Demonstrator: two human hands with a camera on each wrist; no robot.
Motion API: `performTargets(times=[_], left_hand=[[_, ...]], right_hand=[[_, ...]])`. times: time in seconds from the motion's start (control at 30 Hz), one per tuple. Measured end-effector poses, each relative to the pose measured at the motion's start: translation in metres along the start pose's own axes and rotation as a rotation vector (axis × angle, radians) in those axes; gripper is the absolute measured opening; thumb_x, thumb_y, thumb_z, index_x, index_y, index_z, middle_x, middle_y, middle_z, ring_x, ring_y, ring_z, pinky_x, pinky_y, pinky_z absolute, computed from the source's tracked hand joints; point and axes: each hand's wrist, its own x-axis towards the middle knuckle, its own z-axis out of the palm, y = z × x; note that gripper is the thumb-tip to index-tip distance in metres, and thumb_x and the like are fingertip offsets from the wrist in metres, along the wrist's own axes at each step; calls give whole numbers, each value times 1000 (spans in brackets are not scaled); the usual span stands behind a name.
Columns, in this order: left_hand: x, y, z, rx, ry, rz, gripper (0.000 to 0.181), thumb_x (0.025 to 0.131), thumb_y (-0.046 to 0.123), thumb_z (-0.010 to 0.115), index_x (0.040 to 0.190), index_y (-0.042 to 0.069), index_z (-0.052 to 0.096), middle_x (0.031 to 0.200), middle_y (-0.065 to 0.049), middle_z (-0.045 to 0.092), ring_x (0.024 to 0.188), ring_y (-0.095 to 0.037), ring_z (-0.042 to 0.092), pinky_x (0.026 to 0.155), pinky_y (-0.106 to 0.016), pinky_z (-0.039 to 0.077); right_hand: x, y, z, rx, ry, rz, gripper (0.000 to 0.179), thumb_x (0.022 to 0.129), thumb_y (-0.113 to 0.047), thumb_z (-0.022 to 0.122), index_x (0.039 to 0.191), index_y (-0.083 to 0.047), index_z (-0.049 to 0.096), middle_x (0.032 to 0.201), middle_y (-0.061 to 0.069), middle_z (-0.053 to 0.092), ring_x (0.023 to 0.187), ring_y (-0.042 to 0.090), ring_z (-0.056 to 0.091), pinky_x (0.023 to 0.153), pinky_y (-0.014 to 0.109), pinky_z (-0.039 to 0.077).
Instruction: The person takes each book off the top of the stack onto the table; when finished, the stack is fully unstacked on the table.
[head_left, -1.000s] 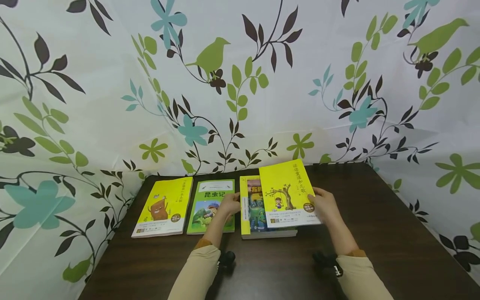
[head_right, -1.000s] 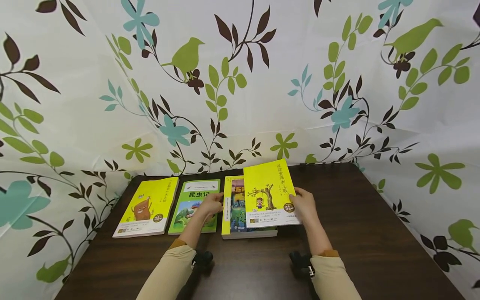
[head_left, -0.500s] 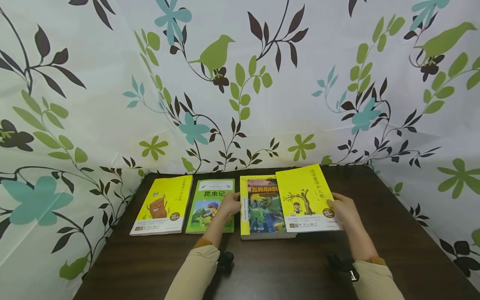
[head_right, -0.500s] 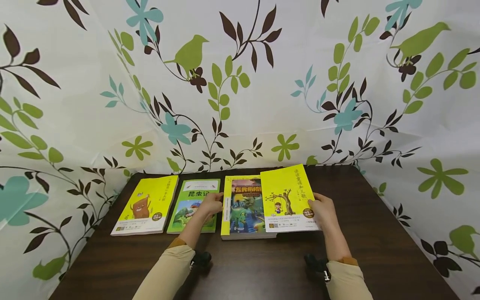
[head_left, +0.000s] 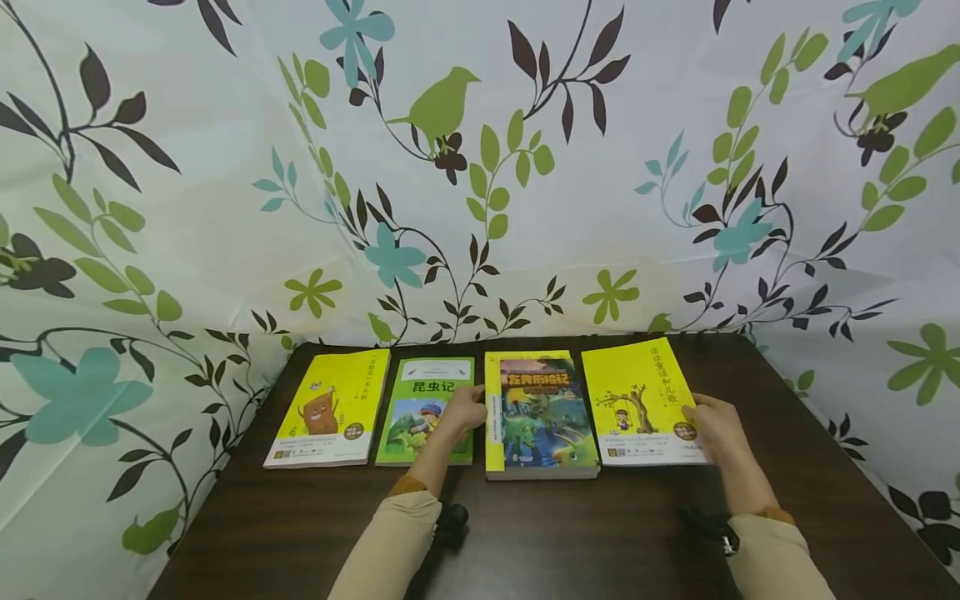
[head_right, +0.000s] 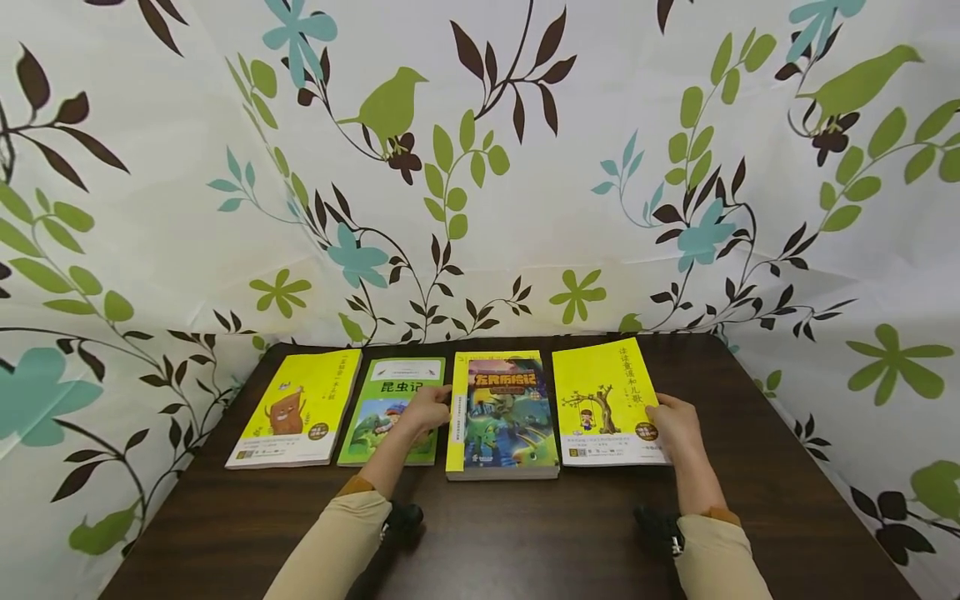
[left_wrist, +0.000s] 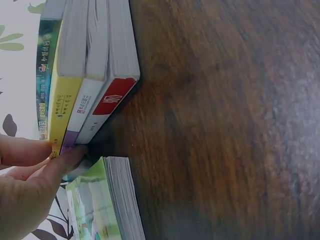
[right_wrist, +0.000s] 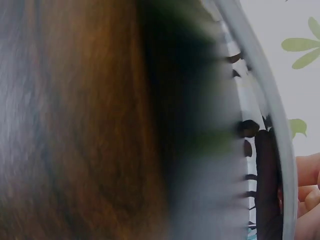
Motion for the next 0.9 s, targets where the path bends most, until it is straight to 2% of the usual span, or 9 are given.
performTargets(times=[0.2,0.47,0.63,0.73,0.87,0.9], left_hand=[[-1,1,-1,-9,-8,19,71,81,-15,39,149,2,36,154,-27,31,144,-40,26,48,-30,22],[-1,0,1,-1,-1,31,69,80,-15,40,148,0,38,153,-28,32,143,-40,28,47,-29,23],[-1,-1,2,7,7,10,69,80,-14,39,148,0,39,154,-26,33,143,-38,30,48,-29,24],[0,-1,2,10,6,5,69,80,-15,39,148,0,38,154,-26,32,144,-39,27,49,-30,25],[2,-2,2,9,4,9,70,81,-15,39,149,1,37,154,-26,32,144,-39,27,49,-30,24],[2,-2,1,10,3,10,70,81,-15,39,149,1,37,154,-26,32,144,-39,28,48,-30,24]], right_hand=[[5,3,1,-47,23,18,56,101,-16,40,152,3,27,135,27,48,91,25,56,58,23,43],[1,4,4,-127,-35,-70,58,98,-16,41,147,12,28,126,32,51,82,22,59,57,22,44],[1,4,5,-251,-6,-86,54,97,-13,45,141,16,36,129,36,50,92,31,56,69,30,46],[2,5,6,-325,26,-79,52,93,-8,46,140,13,40,135,37,46,97,36,51,74,37,44],[0,5,7,-357,51,-95,56,87,-4,44,141,10,42,140,38,41,98,40,45,73,39,40],[-1,4,8,-354,56,-104,55,88,-5,44,141,10,42,140,38,40,100,40,45,75,41,41]])
